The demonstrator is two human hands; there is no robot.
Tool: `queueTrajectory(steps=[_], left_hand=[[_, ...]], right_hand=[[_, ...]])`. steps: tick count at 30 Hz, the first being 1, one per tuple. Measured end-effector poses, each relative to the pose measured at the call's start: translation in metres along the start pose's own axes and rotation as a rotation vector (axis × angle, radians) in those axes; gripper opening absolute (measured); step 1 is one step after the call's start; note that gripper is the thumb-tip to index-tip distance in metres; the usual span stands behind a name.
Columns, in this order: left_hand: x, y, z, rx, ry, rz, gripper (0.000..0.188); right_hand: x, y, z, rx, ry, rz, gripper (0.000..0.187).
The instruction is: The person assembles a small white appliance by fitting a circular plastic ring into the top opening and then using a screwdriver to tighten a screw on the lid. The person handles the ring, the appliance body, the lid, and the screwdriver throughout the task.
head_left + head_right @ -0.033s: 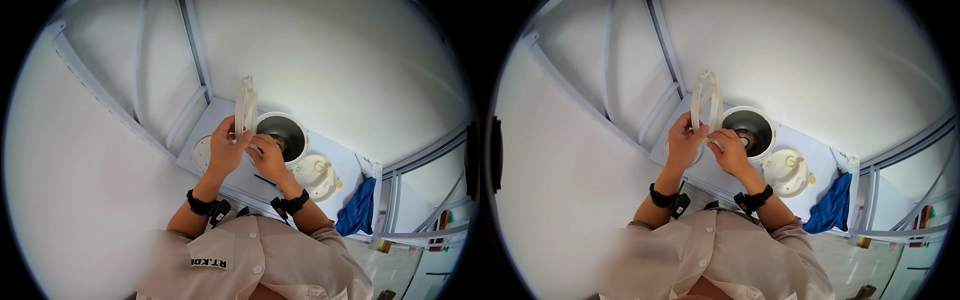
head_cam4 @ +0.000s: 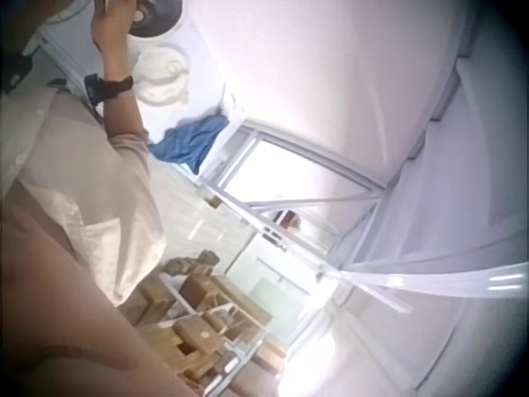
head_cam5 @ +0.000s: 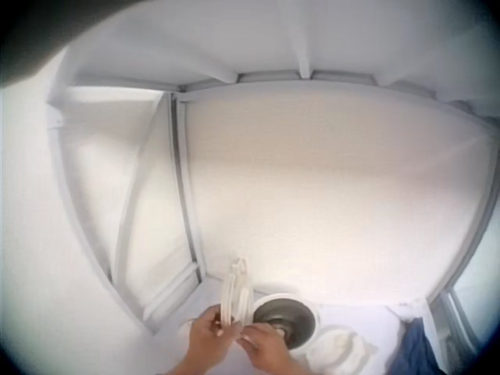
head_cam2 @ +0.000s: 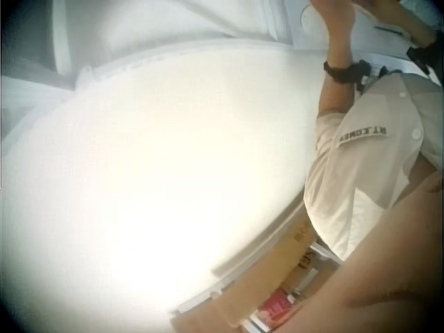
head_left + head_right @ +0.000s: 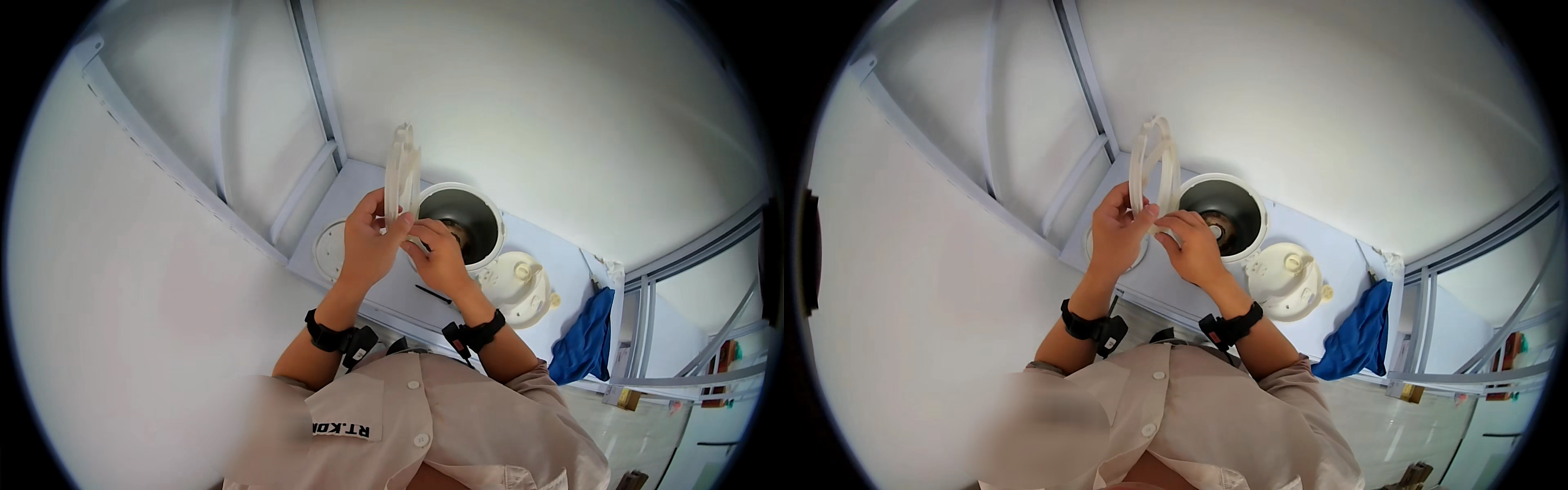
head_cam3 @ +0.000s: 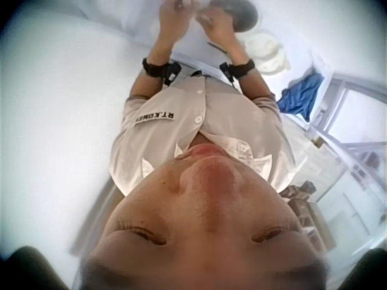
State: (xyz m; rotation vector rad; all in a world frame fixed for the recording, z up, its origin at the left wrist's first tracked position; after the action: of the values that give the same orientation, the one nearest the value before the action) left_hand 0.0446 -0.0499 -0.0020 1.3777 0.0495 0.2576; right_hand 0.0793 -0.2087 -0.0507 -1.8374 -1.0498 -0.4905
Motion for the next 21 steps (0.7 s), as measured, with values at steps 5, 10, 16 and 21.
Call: queueTrajectory(steps=[5, 10, 16, 21], left_hand=[[0.006, 0.0, -0.005, -0.065, -0.085, -0.055, 0.047], [0.005, -0.007, -0.005, -0.168, -0.198, -0.128, 0.055], [0.002, -0.01, -0.01, -0.154, -0.261, -0.089, 0.064], [0.002, -0.012, -0.016, -0.189, -0.33, -0.083, 0.067]], right_hand=[[-0.003, 0.0, 0.007, 0.065, 0.1, 0.02, 0.022], [0.001, -0.007, 0.006, 0.203, 0.152, 0.11, 0.021], [-0.003, -0.008, 0.017, 0.247, 0.211, 0.193, 0.021], [-0.003, -0.009, 0.023, 0.12, 0.317, 0.099, 0.018]])
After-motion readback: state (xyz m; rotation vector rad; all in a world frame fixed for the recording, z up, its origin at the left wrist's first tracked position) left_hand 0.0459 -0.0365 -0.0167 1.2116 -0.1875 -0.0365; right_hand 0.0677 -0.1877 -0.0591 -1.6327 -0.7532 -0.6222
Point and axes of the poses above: each hand's wrist, its own x-axis towards the middle knuckle, its own z-axis out of the palm, y = z × x, the point moved 1 cm from there along x, towards the middle knuckle, and after that the axes turned 10 degrees about -z, right-handed, at the moved point
